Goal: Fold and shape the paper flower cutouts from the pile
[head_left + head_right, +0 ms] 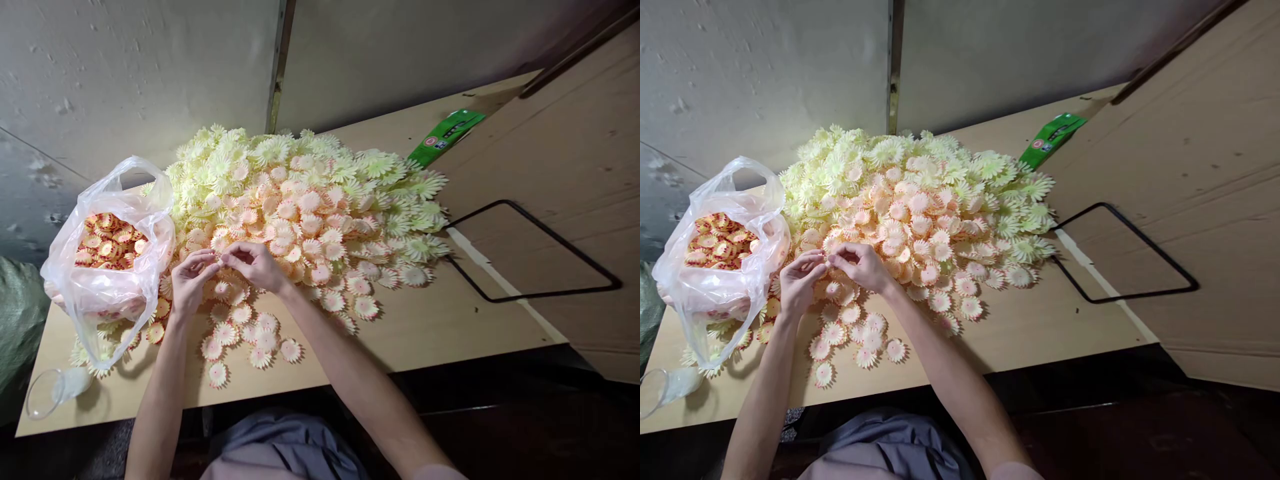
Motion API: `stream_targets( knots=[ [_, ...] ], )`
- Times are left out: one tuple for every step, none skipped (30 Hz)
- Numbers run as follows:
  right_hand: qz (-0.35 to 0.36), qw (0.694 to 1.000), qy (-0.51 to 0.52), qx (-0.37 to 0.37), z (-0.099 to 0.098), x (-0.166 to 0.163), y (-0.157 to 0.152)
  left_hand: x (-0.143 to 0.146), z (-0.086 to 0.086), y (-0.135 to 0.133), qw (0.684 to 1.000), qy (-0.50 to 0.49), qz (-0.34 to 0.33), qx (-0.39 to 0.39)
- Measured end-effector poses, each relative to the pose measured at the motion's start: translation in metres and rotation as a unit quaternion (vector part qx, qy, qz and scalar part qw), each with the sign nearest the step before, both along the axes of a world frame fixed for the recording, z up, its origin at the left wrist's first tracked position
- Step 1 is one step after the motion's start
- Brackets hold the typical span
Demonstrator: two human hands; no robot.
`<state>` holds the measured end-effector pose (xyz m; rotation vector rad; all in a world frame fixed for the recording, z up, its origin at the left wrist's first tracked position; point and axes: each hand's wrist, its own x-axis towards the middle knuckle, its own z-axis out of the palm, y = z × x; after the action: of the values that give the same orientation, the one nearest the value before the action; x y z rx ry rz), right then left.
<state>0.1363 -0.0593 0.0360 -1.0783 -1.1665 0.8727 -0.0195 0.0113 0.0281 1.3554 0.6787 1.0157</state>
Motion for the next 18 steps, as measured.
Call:
stream_targets(
  knots=[
    [0.0, 1.0, 0.022, -0.011, -0.0007, 0.0011, 0.0003, 0.0003, 0.0004, 0.0004, 1.0, -0.01, 0.0, -0.024],
    [0.0, 0.999, 0.045, -0.02, -0.0012, 0.0023, 0.0004, 0.0004, 0.0009, 0.001, 0.999, -0.018, 0.002, -0.046],
    [0.004, 0.998, 0.065, -0.026, -0.0012, 0.0036, 0.0001, 0.0004, 0.0015, 0.0016, 0.998, -0.026, 0.006, -0.064],
    [0.014, 0.996, 0.085, -0.028, -0.0007, 0.0049, -0.0004, 0.0002, 0.0022, 0.0023, 0.996, -0.033, 0.013, -0.077],
    [0.029, 0.994, 0.104, -0.027, 0.0003, 0.0059, -0.0012, -0.0002, 0.0029, 0.0032, 0.996, -0.039, 0.021, -0.083],
    [0.046, 0.991, 0.12, -0.022, 0.0018, 0.0067, -0.0022, -0.0008, 0.0035, 0.004, 0.995, -0.044, 0.032, -0.084],
    [0.058, 0.99, 0.13, -0.014, 0.0035, 0.0072, -0.0031, -0.0015, 0.004, 0.0048, 0.995, -0.046, 0.043, -0.082],
    [0.062, 0.989, 0.132, -0.008, 0.0052, 0.0073, -0.0038, -0.0021, 0.0043, 0.0056, 0.994, -0.045, 0.053, -0.079],
    [0.054, 0.99, 0.129, -0.005, 0.0067, 0.0072, -0.0041, -0.0028, 0.0044, 0.0064, 0.994, -0.042, 0.061, -0.076],
    [0.034, 0.992, 0.123, -0.004, 0.0077, 0.0069, -0.004, -0.0032, 0.0042, 0.007, 0.994, -0.038, 0.066, -0.075],
    [0.01, 0.993, 0.116, -0.004, 0.0082, 0.0065, -0.0034, -0.0036, 0.0037, 0.0075, 0.994, -0.035, 0.071, -0.073],
    [-0.015, 0.994, 0.111, -0.002, 0.0082, 0.006, -0.0024, -0.0037, 0.0031, 0.0079, 0.994, -0.034, 0.072, -0.072],
    [-0.036, 0.993, 0.108, 0.003, 0.0076, 0.0057, -0.0012, -0.0038, 0.0024, 0.0082, 0.994, -0.034, 0.072, -0.073],
    [-0.052, 0.993, 0.107, 0.01, 0.0066, 0.0055, 0.0001, -0.0039, 0.0018, 0.0083, 0.994, -0.032, 0.069, -0.073],
    [-0.066, 0.992, 0.105, 0.019, 0.0054, 0.0055, 0.0012, -0.004, 0.0013, 0.0083, 0.995, -0.028, 0.065, -0.073],
    [-0.082, 0.991, 0.099, 0.027, 0.004, 0.0055, 0.0021, -0.0041, 0.0011, 0.0082, 0.996, -0.024, 0.059, -0.07],
    [-0.097, 0.991, 0.088, 0.033, 0.0026, 0.0056, 0.0025, -0.0042, 0.0012, 0.0078, 0.996, -0.02, 0.052, -0.066],
    [-0.107, 0.991, 0.077, 0.037, 0.0014, 0.0057, 0.0026, -0.0043, 0.0015, 0.0073, 0.997, -0.02, 0.046, -0.058]
  ],
)
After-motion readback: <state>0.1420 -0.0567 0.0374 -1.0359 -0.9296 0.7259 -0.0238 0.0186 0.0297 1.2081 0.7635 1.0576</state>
